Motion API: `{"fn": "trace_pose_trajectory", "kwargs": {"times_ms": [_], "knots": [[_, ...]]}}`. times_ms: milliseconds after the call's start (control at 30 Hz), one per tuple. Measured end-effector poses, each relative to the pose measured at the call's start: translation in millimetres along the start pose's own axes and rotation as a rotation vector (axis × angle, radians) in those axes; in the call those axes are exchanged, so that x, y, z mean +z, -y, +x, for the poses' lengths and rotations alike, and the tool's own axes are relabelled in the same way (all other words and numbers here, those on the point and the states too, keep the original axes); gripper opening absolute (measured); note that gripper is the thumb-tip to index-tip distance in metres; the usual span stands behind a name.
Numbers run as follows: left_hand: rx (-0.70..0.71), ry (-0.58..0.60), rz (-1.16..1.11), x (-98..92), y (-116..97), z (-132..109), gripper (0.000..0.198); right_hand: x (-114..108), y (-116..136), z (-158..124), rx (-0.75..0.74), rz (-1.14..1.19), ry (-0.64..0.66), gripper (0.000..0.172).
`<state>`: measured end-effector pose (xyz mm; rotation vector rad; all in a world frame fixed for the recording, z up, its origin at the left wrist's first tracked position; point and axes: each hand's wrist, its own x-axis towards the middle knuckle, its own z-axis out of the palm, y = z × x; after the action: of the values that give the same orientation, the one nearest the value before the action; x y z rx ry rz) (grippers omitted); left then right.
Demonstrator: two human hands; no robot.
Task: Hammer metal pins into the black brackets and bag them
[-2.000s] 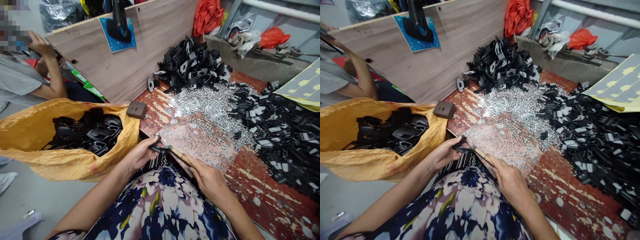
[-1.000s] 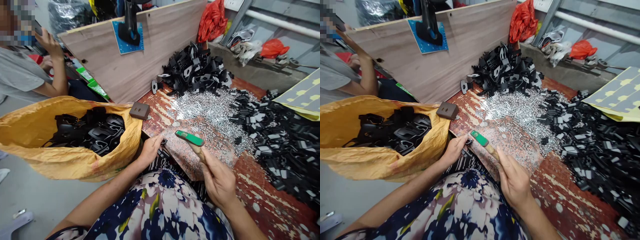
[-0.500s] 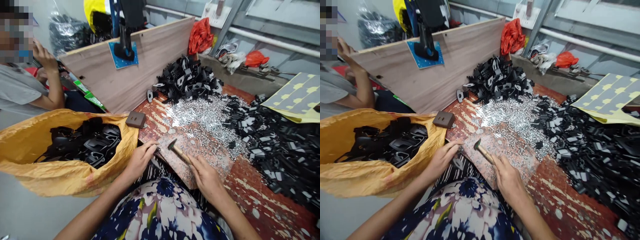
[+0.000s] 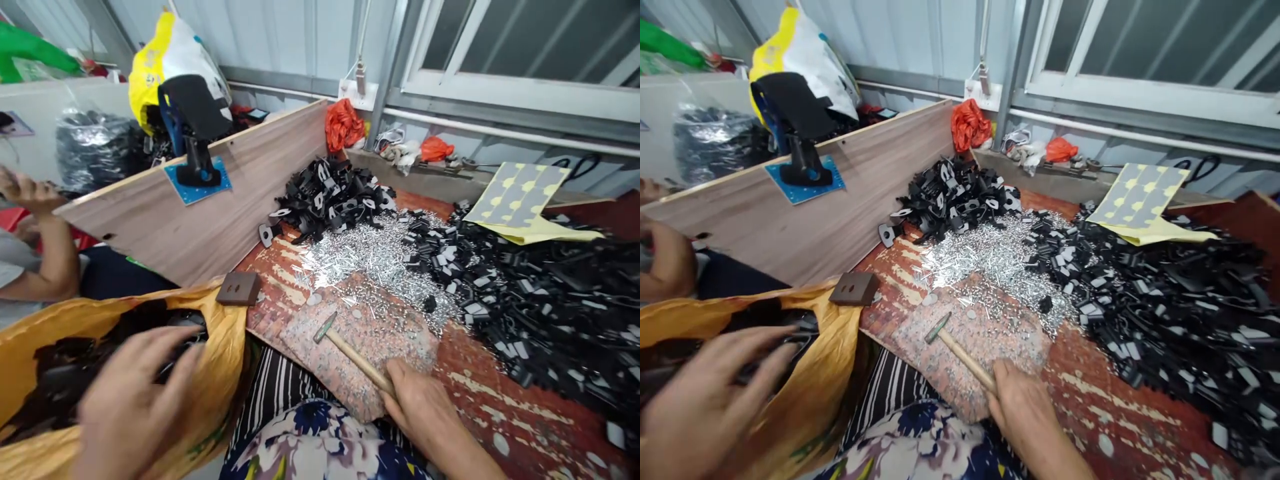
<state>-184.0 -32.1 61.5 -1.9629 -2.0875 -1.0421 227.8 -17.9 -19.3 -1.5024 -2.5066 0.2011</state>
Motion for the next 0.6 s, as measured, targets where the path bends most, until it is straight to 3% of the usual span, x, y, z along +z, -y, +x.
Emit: {"fn": "trace_pose_trajectory", "kwargs": {"times_ms": [67, 133, 267, 367, 433, 500, 600], "knots": [[0.089, 0.13, -0.154, 37.5, -22.6, 0.7, 0.03, -6.4, -5.3, -4.9, 0.032, 0.138, 0.083, 0.01], [0.13, 0.251, -0.276, 77.6, -34.4, 2.2, 0.029, -18.0, -13.4, -2.1, 0.062, 0.275, 0.146, 0.024], [0.143, 0.225, -0.264, 144.3, -23.4, 9.6, 0.036, -56.6, -58.5, 39.2, 0.179, 0.378, 0.086, 0.046], [0.162, 0.152, -0.204, 172.5, -4.4, 13.7, 0.038, -89.4, -120.6, 105.2, 0.362, 0.237, -0.084, 0.051], [0.177, 0.092, -0.162, 183.0, 5.9, 13.0, 0.04, -105.9, -166.0, 159.5, 0.541, 0.026, -0.115, 0.052], [0.215, 0.042, -0.126, 189.6, 13.6, 9.8, 0.039, -114.2, -206.7, 214.7, 0.681, -0.1, -0.09, 0.048], [0.289, 0.008, -0.106, 196.7, 20.0, 3.8, 0.036, -110.3, -251.9, 289.1, 0.761, -0.134, -0.08, 0.039]]}}
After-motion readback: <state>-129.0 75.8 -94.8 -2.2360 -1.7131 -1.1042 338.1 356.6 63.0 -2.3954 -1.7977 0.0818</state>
